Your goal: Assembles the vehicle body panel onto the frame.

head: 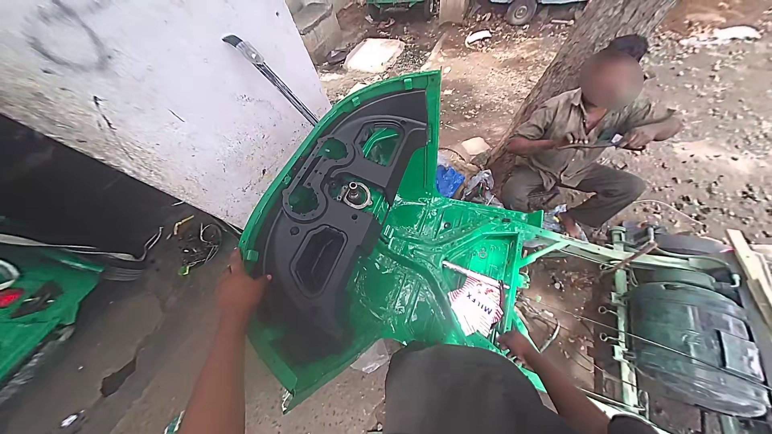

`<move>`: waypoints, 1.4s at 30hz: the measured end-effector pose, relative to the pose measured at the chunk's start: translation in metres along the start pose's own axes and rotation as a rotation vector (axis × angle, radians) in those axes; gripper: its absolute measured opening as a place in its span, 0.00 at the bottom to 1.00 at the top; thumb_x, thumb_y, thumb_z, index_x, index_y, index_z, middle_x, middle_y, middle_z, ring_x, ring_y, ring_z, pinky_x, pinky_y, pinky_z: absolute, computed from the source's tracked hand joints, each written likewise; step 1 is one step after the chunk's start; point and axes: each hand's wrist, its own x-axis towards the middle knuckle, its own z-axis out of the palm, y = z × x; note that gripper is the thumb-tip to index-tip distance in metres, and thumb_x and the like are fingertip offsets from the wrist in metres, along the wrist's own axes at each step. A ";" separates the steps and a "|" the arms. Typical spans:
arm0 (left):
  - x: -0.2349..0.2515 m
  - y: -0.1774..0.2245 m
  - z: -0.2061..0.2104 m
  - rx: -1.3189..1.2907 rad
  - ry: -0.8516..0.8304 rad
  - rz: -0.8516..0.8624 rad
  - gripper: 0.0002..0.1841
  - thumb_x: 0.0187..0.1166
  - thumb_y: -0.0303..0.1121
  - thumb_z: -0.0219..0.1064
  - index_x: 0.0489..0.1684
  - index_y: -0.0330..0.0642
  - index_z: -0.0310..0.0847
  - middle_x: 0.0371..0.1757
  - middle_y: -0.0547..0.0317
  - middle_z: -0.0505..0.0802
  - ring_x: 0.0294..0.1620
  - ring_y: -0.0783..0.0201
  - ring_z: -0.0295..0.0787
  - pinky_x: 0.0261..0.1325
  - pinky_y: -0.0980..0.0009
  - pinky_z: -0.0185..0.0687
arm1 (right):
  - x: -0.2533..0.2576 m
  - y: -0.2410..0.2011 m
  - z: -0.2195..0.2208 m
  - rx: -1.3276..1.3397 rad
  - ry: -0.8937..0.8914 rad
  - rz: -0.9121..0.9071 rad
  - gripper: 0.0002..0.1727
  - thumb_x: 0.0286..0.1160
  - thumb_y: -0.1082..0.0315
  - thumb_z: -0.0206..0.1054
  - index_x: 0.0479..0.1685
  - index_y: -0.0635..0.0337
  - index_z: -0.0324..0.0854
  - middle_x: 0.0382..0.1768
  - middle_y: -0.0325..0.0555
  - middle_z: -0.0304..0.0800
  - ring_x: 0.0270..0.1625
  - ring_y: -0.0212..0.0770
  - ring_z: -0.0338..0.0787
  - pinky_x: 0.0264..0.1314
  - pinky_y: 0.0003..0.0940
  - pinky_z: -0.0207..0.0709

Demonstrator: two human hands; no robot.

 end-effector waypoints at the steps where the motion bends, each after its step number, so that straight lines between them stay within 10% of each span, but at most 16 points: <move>1: -0.001 0.001 0.001 -0.003 0.002 0.008 0.52 0.74 0.38 0.77 0.98 0.57 0.40 0.83 0.28 0.72 0.79 0.26 0.73 0.74 0.29 0.71 | 0.000 -0.001 -0.003 -0.001 0.007 0.000 0.21 0.89 0.51 0.61 0.65 0.59 0.83 0.48 0.52 0.94 0.41 0.49 0.93 0.45 0.51 0.86; 9: 0.001 0.004 0.001 -0.025 0.009 0.012 0.50 0.74 0.27 0.70 0.98 0.57 0.40 0.86 0.29 0.69 0.76 0.23 0.74 0.70 0.26 0.71 | -0.020 -0.076 0.012 -0.557 -0.055 -0.157 0.29 0.82 0.43 0.65 0.53 0.65 0.89 0.56 0.64 0.92 0.62 0.61 0.90 0.66 0.66 0.78; 13: -0.005 0.002 -0.002 -0.042 -0.010 -0.034 0.48 0.77 0.31 0.70 0.98 0.59 0.42 0.83 0.26 0.71 0.74 0.21 0.75 0.69 0.25 0.71 | -0.043 -0.191 0.028 -0.653 -0.056 -0.525 0.25 0.81 0.47 0.67 0.58 0.62 0.87 0.55 0.62 0.92 0.63 0.60 0.89 0.69 0.65 0.77; 22: 0.000 0.002 -0.003 -0.059 0.005 -0.029 0.48 0.75 0.29 0.71 0.98 0.55 0.43 0.83 0.28 0.72 0.74 0.24 0.77 0.71 0.29 0.73 | -0.197 -0.520 0.131 -0.799 0.115 -1.357 0.42 0.86 0.41 0.61 0.90 0.59 0.62 0.91 0.55 0.60 0.93 0.56 0.60 0.90 0.61 0.59; 26: 0.002 0.000 0.001 -0.048 0.004 -0.038 0.50 0.75 0.29 0.71 0.98 0.56 0.41 0.86 0.30 0.69 0.74 0.25 0.77 0.70 0.30 0.75 | -0.202 -0.614 0.177 -0.846 0.295 -1.384 0.48 0.81 0.34 0.62 0.93 0.57 0.58 0.94 0.58 0.52 0.95 0.59 0.52 0.92 0.64 0.52; 33: 0.009 0.000 0.003 -0.036 0.035 -0.007 0.54 0.69 0.30 0.77 0.98 0.56 0.41 0.84 0.30 0.72 0.76 0.23 0.74 0.71 0.28 0.70 | -0.149 -0.631 0.196 -1.003 0.499 -1.348 0.48 0.84 0.31 0.52 0.87 0.67 0.64 0.95 0.63 0.48 0.94 0.66 0.53 0.93 0.62 0.50; 42: 0.011 -0.001 0.005 -0.009 0.045 -0.025 0.54 0.70 0.33 0.79 0.98 0.56 0.42 0.82 0.29 0.74 0.71 0.23 0.78 0.67 0.28 0.74 | -0.128 -0.625 0.202 -1.048 0.512 -1.387 0.51 0.89 0.37 0.51 0.95 0.71 0.39 0.96 0.68 0.35 0.96 0.68 0.43 0.95 0.63 0.44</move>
